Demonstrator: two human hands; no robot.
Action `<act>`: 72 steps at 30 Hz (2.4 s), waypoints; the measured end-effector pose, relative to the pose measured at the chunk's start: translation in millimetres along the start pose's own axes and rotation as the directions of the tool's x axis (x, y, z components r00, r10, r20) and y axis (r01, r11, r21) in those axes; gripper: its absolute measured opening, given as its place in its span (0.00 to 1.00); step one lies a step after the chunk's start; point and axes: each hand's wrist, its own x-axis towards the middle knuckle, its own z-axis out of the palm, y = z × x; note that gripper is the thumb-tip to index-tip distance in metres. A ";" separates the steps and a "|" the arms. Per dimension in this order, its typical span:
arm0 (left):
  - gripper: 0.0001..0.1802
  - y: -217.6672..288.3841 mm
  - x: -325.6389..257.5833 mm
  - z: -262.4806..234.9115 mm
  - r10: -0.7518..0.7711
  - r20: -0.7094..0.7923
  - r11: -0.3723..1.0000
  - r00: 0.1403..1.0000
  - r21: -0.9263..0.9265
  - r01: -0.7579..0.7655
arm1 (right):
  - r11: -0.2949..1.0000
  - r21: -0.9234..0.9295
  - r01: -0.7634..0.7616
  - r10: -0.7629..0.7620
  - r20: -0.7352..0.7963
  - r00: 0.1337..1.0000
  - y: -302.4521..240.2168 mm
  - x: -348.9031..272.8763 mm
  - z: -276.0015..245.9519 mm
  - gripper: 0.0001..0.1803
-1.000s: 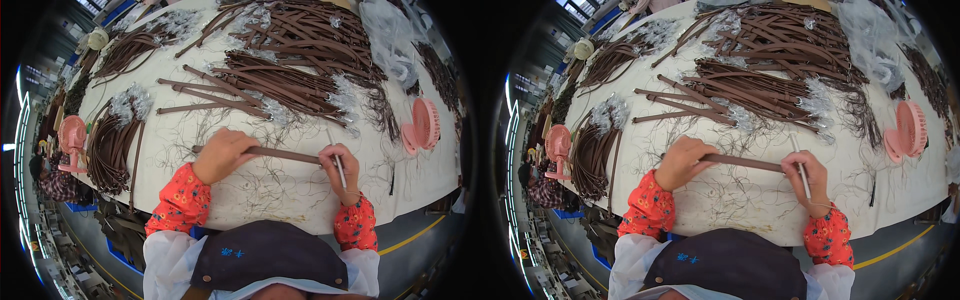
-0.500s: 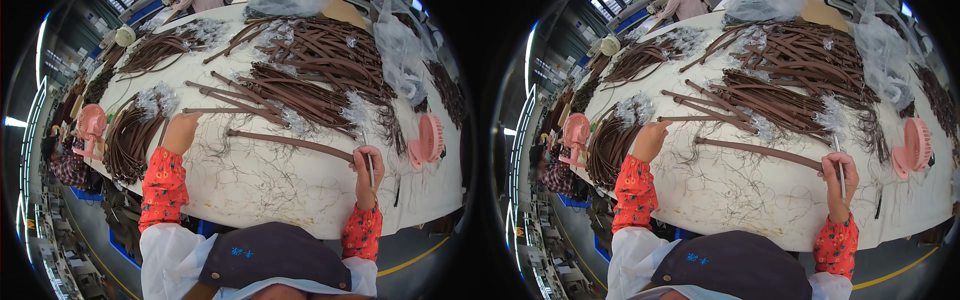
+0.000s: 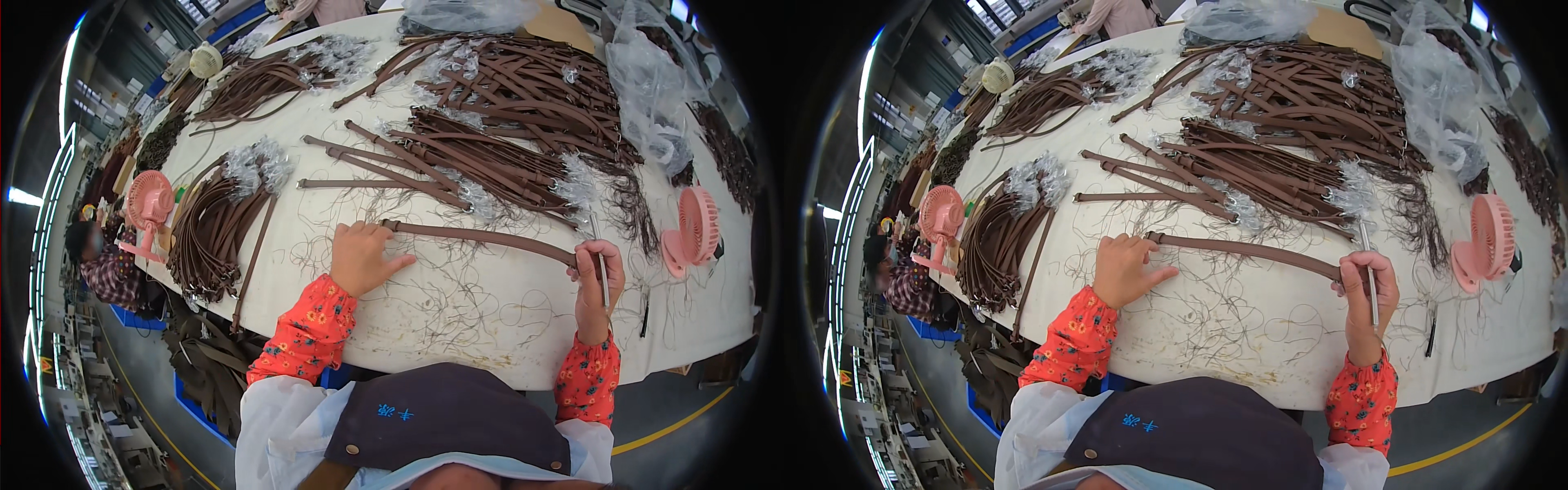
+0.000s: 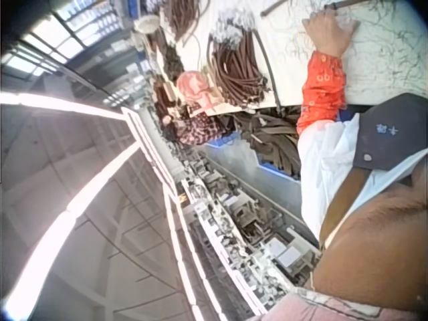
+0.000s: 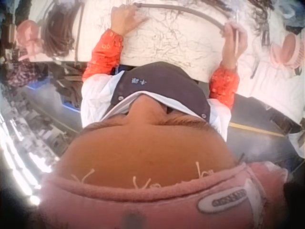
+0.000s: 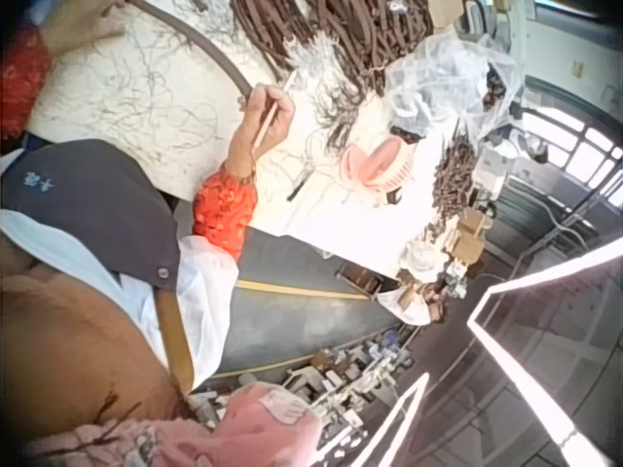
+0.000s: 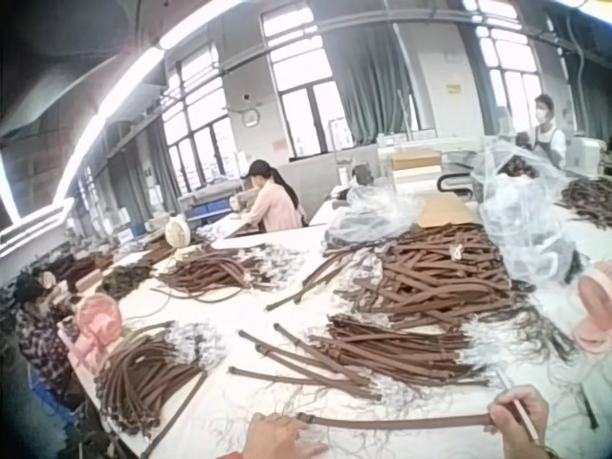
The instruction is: The person sits at a workbench in a factory setting, handling brown leather belts. They pick up individual belts, use a metal tool to manipulate the metal hardware at the ends, and place the finished items into a blue bin. The process involves repetitive handling and tool use to secure the belt components.
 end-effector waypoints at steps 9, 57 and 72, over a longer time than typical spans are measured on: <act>0.01 -21.2 4.2 5.9 -0.240 -0.253 0.779 0.937 -0.626 0.031 | 0.993 -0.106 -0.055 0.052 -0.034 0.998 -12.9 -1.1 -15.7 0.06; 0.24 -299.2 -84.1 -139.8 -0.142 -0.255 0.717 0.956 0.640 0.277 | 0.636 -0.311 0.706 0.070 0.935 0.349 22.0 -34.0 42.8 0.12; 0.23 -96.4 83.6 60.2 0.303 -0.071 0.936 0.950 -0.167 -0.311 | 0.374 -0.607 0.701 -0.157 0.704 0.693 35.1 -18.4 6.2 0.11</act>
